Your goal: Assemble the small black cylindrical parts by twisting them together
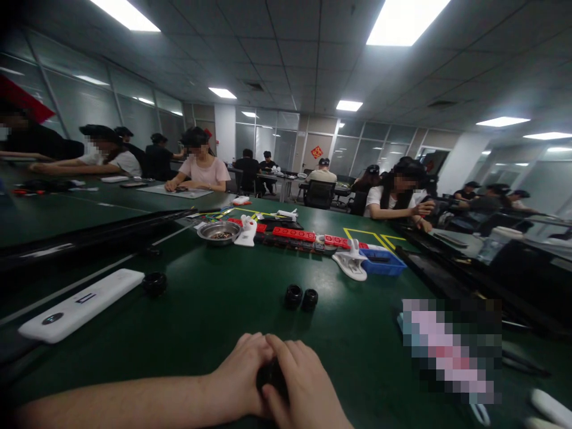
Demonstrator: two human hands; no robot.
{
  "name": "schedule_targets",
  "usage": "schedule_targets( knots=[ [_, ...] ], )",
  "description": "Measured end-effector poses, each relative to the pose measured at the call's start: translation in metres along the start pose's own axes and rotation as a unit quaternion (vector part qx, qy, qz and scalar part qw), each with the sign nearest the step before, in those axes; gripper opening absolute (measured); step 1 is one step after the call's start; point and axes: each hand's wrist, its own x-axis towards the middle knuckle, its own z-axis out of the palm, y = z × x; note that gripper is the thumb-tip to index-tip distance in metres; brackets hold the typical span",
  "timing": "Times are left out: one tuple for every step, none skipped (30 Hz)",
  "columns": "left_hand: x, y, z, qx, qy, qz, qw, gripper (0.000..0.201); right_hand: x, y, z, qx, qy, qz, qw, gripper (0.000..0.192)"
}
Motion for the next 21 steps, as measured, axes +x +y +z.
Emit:
schedule_targets(
  knots=[
    [0.0,-0.001,0.001,-0.004,0.006,0.004,1.0,0.048,0.0,0.002,-0.001,0.013,-0.006,-0.029,0.999,0.054],
    [0.0,-0.002,0.002,-0.008,0.01,0.006,1.0,0.049,-0.001,0.005,-0.003,0.02,-0.006,-0.052,0.998,0.054],
    [0.0,-0.003,0.003,-0.009,0.014,0.007,1.0,0.049,-0.002,0.007,-0.005,0.02,0.002,-0.061,0.998,0.052],
    [0.0,-0.004,0.003,-0.009,0.017,0.008,1.0,0.049,-0.002,0.009,-0.006,0.014,0.016,-0.056,0.998,0.05],
    [0.0,-0.005,0.003,-0.007,0.018,0.009,1.0,0.049,-0.002,0.01,-0.007,0.004,0.031,-0.038,0.999,0.049],
    [0.0,-0.005,0.002,-0.005,0.018,0.01,1.0,0.048,-0.002,0.01,-0.006,-0.006,0.043,-0.012,0.999,0.048],
    [0.0,-0.004,0.002,-0.003,0.018,0.012,1.0,0.049,-0.002,0.009,-0.005,-0.014,0.049,0.015,0.999,0.048],
    [0.0,-0.004,0.001,-0.002,0.016,0.013,1.0,0.049,-0.002,0.009,-0.004,-0.021,0.05,0.034,0.998,0.049],
    [0.0,-0.003,0.0,-0.001,0.011,0.012,1.0,0.048,-0.001,0.008,-0.002,-0.025,0.048,0.043,0.998,0.051],
    [0.001,-0.001,-0.001,0.001,0.005,0.011,1.0,0.046,-0.001,0.008,0.0,-0.025,0.045,0.042,0.998,0.053],
    [0.001,0.0,-0.002,0.002,0.0,0.009,1.0,0.045,-0.001,0.008,0.001,-0.021,0.042,0.031,0.998,0.056],
    [0.001,0.001,-0.003,0.004,-0.001,0.009,1.0,0.045,-0.002,0.009,0.002,-0.01,0.037,0.017,0.999,0.059],
    [0.001,0.001,-0.003,0.005,-0.001,0.009,1.0,0.047,-0.002,0.01,0.002,0.007,0.03,0.0,1.0,0.062],
    [0.001,0.002,-0.003,0.004,0.001,0.011,1.0,0.049,-0.003,0.012,0.002,0.028,0.022,-0.016,0.999,0.064],
    [0.001,0.001,-0.003,0.002,0.004,0.014,1.0,0.05,-0.004,0.012,0.0,0.048,0.017,-0.027,0.998,0.065],
    [0.001,0.001,-0.002,-0.002,0.007,0.017,1.0,0.05,-0.005,0.013,-0.001,0.065,0.016,-0.03,0.997,0.065],
    [0.0,0.0,-0.002,-0.004,0.01,0.017,1.0,0.049,-0.005,0.012,-0.002,0.073,0.02,-0.022,0.997,0.065],
    [0.0,-0.001,-0.001,-0.006,0.01,0.015,1.0,0.047,-0.006,0.011,-0.004,0.072,0.029,-0.005,0.997,0.064],
    [0.0,-0.001,0.0,-0.007,0.011,0.013,1.0,0.047,-0.006,0.009,-0.004,0.062,0.041,0.018,0.997,0.063],
    [-0.001,-0.002,0.0,-0.007,0.01,0.009,1.0,0.047,-0.006,0.007,-0.005,0.047,0.054,0.042,0.997,0.061],
    [-0.001,-0.003,0.001,-0.005,0.01,0.007,1.0,0.049,-0.005,0.006,-0.004,0.029,0.065,0.059,0.996,0.061]
  ],
)
